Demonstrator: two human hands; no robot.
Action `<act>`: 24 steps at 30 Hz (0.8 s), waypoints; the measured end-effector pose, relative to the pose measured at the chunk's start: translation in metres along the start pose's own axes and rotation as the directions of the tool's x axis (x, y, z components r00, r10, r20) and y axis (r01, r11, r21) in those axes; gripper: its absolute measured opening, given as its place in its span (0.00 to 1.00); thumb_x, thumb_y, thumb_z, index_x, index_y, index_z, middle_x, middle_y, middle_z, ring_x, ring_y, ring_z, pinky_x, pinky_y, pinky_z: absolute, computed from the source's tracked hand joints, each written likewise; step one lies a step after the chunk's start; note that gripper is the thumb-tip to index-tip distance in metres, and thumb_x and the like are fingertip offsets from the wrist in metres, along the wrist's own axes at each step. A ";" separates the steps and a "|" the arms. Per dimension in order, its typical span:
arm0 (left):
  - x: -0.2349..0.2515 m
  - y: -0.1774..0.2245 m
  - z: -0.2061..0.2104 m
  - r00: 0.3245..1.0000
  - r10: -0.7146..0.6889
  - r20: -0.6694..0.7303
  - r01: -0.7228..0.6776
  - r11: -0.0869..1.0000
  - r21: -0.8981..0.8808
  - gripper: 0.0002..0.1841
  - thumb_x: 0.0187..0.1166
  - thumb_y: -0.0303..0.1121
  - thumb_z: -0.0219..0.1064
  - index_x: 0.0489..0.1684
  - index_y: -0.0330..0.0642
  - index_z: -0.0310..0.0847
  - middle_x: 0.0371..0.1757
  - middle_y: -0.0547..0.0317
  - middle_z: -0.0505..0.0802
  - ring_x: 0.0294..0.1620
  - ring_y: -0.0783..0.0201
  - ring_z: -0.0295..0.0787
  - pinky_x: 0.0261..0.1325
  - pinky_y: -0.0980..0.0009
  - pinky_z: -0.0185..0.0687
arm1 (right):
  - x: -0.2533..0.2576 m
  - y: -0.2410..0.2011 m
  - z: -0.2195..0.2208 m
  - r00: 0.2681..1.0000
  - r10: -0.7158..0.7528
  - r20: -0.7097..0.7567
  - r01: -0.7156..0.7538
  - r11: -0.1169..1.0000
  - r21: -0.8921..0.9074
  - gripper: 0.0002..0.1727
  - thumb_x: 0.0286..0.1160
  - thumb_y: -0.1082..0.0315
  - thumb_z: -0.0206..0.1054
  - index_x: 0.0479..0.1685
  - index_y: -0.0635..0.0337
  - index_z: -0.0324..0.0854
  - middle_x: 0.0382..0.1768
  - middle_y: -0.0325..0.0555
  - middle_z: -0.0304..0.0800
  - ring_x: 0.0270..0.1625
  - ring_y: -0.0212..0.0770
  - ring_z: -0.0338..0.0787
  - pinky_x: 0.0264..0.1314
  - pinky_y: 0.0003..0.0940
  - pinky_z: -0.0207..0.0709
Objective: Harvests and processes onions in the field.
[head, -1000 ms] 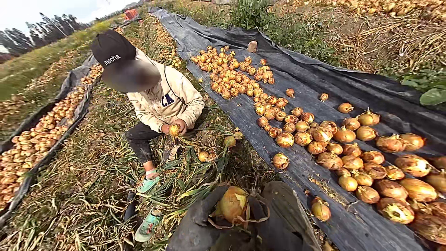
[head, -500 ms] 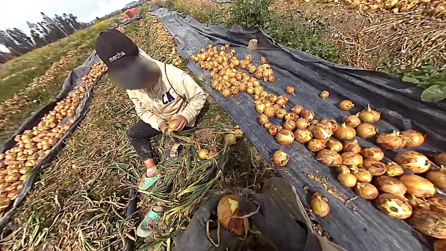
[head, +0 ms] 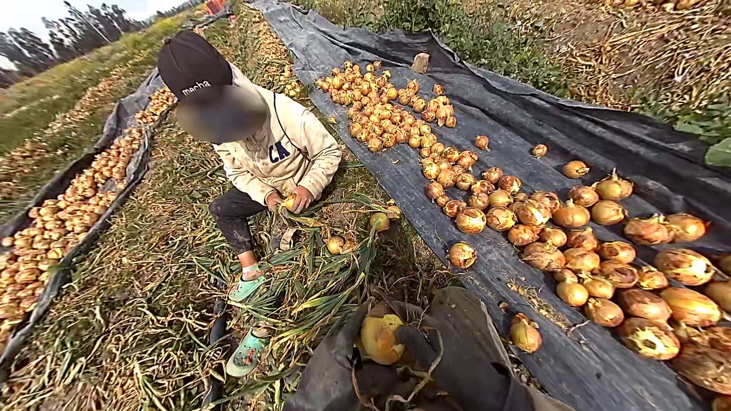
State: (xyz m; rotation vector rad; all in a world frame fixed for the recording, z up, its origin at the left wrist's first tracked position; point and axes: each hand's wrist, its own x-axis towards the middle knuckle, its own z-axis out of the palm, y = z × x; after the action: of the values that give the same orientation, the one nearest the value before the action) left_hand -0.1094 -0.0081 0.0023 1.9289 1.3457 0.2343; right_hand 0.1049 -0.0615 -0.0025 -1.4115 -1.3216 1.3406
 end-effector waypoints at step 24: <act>0.037 0.053 0.008 0.879 -0.130 0.459 -0.124 0.867 0.483 0.26 0.94 0.49 0.49 0.69 0.38 0.83 0.60 0.37 0.92 0.66 0.39 0.87 0.73 0.40 0.74 | 0.024 0.049 0.033 0.921 0.343 -0.185 -0.219 0.849 0.481 0.23 0.94 0.50 0.44 0.50 0.59 0.77 0.22 0.34 0.75 0.17 0.28 0.71 0.21 0.27 0.72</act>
State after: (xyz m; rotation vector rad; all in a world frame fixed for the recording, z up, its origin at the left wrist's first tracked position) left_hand -0.0506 0.0120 0.0232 2.2019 1.1306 -0.6317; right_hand 0.0788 -0.0497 -0.0595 -1.4229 -0.5809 1.4699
